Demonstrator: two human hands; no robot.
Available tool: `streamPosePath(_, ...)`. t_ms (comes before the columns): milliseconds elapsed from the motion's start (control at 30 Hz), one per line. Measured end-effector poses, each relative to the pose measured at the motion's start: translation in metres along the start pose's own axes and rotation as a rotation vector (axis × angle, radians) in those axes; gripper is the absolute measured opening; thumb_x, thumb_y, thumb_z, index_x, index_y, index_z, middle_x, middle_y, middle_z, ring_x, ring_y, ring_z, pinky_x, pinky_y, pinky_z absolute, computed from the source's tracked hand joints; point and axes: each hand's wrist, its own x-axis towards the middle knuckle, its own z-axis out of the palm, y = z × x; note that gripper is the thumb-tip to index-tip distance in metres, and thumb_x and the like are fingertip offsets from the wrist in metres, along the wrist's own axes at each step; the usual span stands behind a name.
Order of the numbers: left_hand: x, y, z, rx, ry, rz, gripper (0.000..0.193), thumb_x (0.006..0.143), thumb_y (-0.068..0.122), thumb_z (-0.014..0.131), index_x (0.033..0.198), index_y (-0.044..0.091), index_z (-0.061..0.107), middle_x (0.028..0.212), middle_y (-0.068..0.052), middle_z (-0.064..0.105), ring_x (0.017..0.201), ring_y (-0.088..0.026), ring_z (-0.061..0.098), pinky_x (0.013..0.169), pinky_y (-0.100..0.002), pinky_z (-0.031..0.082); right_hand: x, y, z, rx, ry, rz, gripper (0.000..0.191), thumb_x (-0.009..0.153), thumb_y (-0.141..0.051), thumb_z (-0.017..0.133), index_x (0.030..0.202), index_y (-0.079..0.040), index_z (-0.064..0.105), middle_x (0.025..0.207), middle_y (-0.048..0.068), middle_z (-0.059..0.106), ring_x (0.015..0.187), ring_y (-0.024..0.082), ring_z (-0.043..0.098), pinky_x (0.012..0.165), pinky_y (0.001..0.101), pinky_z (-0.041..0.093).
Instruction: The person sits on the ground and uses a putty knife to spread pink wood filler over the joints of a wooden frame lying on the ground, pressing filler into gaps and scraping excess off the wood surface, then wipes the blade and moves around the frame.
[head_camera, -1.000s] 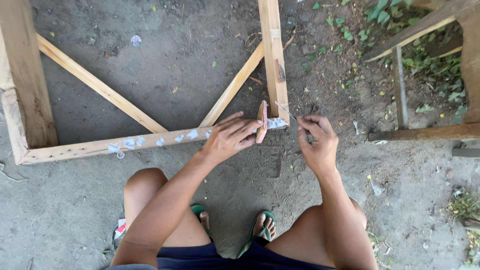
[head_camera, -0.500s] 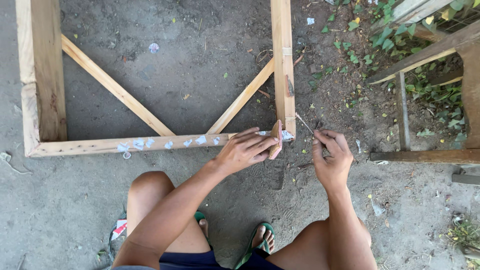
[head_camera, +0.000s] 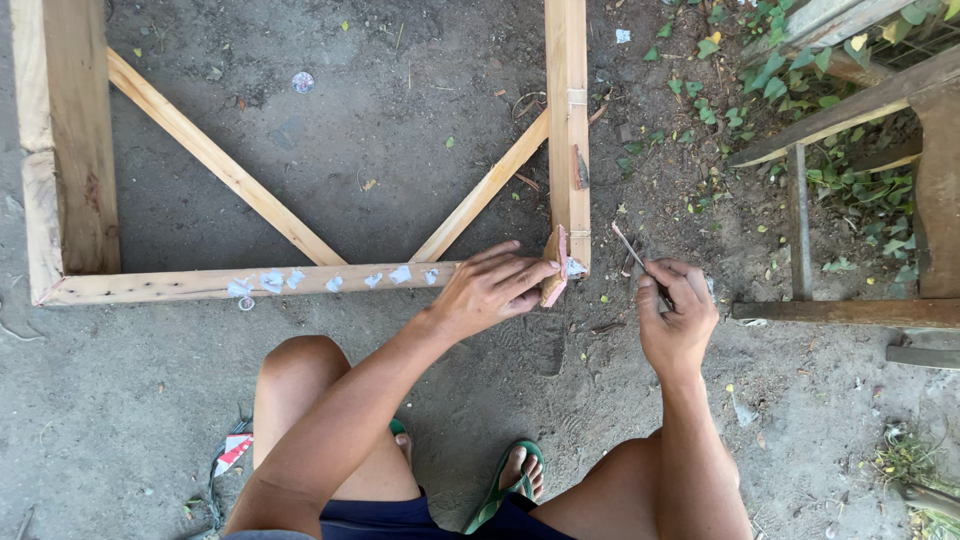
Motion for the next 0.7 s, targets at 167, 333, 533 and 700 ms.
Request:
streamPosePath(167, 0.004, -0.003, -0.002, 0.014, -0.006, 0.001, 0.056, 0.087, 0.018, 0.082, 0.137, 0.009, 0.059, 0.120, -0.006, 0.073, 0.106, -0.023, 0.072, 0.111, -0.046, 0.053, 0.002, -0.007, 0.009, 0.050, -0.074, -0.040, 0.019, 0.097, 0.000, 0.072, 0.115, -0.003, 0.074, 0.115, 0.012, 0.070, 0.099, 0.021, 0.071, 0.082, 0.0297, 0.059)
streamPosePath(333, 0.005, -0.004, 0.000, 0.000, 0.006, 0.015, 0.056, 0.086, 0.018, 0.084, 0.135, 0.010, 0.059, 0.116, -0.005, 0.073, 0.101, -0.022, 0.072, 0.109, -0.046, 0.054, 0.001, -0.009, 0.010, 0.095, -0.125, -0.079, 0.021, 0.095, 0.003, 0.071, 0.115, -0.002, 0.075, 0.112, 0.012, 0.070, 0.097, 0.022, 0.071, 0.083, 0.0304, 0.057)
streamPosePath(533, 0.009, -0.004, -0.001, -0.017, 0.004, 0.040, 0.052, 0.087, 0.016, 0.083, 0.133, 0.010, 0.059, 0.118, -0.004, 0.072, 0.103, -0.021, 0.072, 0.108, -0.046, 0.054, 0.005, -0.005, 0.009, 0.122, -0.144, -0.107, 0.023, 0.094, 0.005, 0.072, 0.115, -0.002, 0.075, 0.112, 0.012, 0.070, 0.096, 0.019, 0.071, 0.081, 0.0288, 0.058)
streamPosePath(700, 0.012, -0.001, -0.001, 0.009, -0.013, 0.074, 0.054, 0.086, 0.016, 0.083, 0.134, 0.009, 0.058, 0.118, -0.005, 0.073, 0.104, -0.022, 0.072, 0.109, -0.047, 0.054, 0.004, -0.003, 0.014, 0.132, -0.192, -0.049, 0.026, 0.093, 0.006, 0.072, 0.117, -0.002, 0.075, 0.112, 0.010, 0.070, 0.094, 0.017, 0.071, 0.081, 0.0288, 0.057)
